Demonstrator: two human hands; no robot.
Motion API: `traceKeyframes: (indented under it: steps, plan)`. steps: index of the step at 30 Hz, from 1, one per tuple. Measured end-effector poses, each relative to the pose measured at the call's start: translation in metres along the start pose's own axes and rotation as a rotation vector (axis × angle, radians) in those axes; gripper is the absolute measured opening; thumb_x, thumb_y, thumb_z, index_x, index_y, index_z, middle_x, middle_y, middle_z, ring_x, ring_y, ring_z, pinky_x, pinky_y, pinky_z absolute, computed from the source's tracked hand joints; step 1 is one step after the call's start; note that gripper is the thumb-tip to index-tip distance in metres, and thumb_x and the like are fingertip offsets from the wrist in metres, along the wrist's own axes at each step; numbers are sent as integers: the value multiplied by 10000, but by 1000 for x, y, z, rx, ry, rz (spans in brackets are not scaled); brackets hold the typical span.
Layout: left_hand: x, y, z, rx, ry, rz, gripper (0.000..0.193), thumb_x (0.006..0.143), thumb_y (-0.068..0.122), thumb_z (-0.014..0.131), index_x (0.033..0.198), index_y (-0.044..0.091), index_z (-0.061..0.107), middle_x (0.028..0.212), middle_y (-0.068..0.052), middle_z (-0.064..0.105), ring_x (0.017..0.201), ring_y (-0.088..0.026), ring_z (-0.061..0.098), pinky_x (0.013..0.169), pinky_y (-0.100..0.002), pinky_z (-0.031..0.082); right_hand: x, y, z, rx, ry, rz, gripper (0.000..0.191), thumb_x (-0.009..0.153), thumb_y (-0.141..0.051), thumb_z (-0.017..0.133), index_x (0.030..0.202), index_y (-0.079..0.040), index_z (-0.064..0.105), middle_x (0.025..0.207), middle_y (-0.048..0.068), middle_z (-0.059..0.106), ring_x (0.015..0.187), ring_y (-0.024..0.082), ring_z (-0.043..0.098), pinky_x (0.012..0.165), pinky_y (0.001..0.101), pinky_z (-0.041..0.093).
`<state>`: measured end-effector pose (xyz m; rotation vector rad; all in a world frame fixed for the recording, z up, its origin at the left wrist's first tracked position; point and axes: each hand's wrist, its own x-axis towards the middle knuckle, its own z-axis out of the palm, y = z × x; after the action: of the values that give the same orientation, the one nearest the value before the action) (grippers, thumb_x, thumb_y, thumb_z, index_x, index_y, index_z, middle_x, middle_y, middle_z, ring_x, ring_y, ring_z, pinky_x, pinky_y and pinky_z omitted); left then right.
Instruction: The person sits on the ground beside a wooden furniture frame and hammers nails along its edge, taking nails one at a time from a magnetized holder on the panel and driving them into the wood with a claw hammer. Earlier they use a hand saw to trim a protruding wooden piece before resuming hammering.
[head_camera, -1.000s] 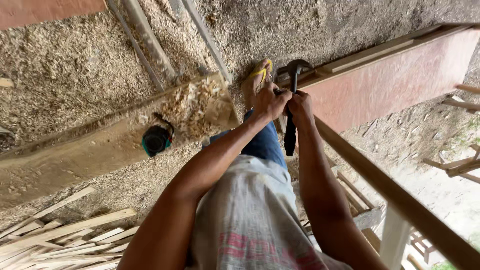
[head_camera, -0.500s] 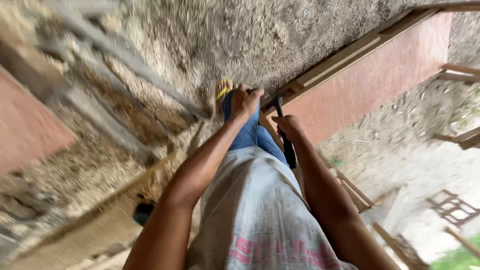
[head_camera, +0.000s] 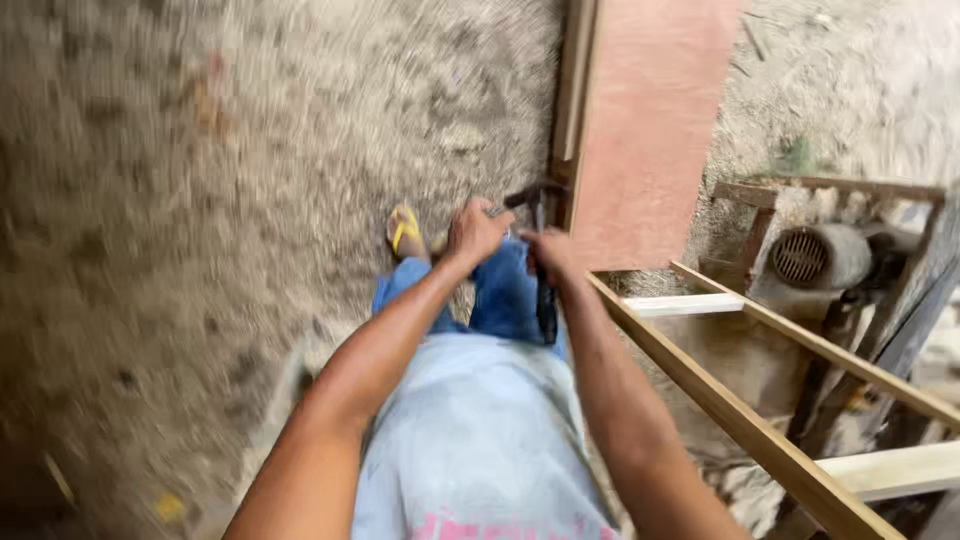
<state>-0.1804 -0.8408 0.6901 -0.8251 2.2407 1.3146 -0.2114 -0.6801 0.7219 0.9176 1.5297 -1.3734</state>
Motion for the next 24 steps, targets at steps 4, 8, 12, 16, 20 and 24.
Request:
traceKeyframes:
  steps: [4,8,12,16,20,24]
  plan:
    - [62,47,43,189,-221,6,661,787,475,750,1221,-7,622,1161,-287,697,1116,-418,673,967,-488,529,15,-11,-25,148,102,-21,297,944,-191,750,748,-86,553,548,38,513,421,178,483,378,336,391]
    - [123,76,99,311,-366,160,619,781,466,771,1145,-16,637,1152,-313,666,1116,-446,628,968,-505,493,73,-26,-64,280,207,-41,315,962,-194,724,774,-40,524,542,64,493,390,195,481,338,342,384]
    - [172,88,149,436,-530,195,657,787,490,757,1146,-47,643,1171,-298,682,1120,-429,652,979,-494,515,122,-12,-103,687,412,8,211,949,-110,708,911,-50,510,600,12,504,435,127,475,352,298,382]
    - [214,80,181,512,-712,242,673,774,488,740,1228,-1,651,1194,-250,688,1128,-412,642,957,-495,500,154,8,-106,962,554,32,139,956,-104,660,956,-57,529,602,14,509,433,118,482,348,287,383]
    - [248,75,207,788,-855,423,607,836,472,739,1216,3,673,1194,-235,687,1090,-393,656,945,-476,511,175,-3,-82,1261,794,-83,189,926,-130,710,998,-51,553,589,-12,514,420,112,498,329,309,396]
    - [257,87,221,860,-1001,541,566,859,445,750,1176,-17,675,1099,-221,699,1011,-360,652,921,-459,504,163,-32,-55,1167,914,164,148,914,-209,655,1051,-198,600,617,49,638,403,144,573,326,334,473]
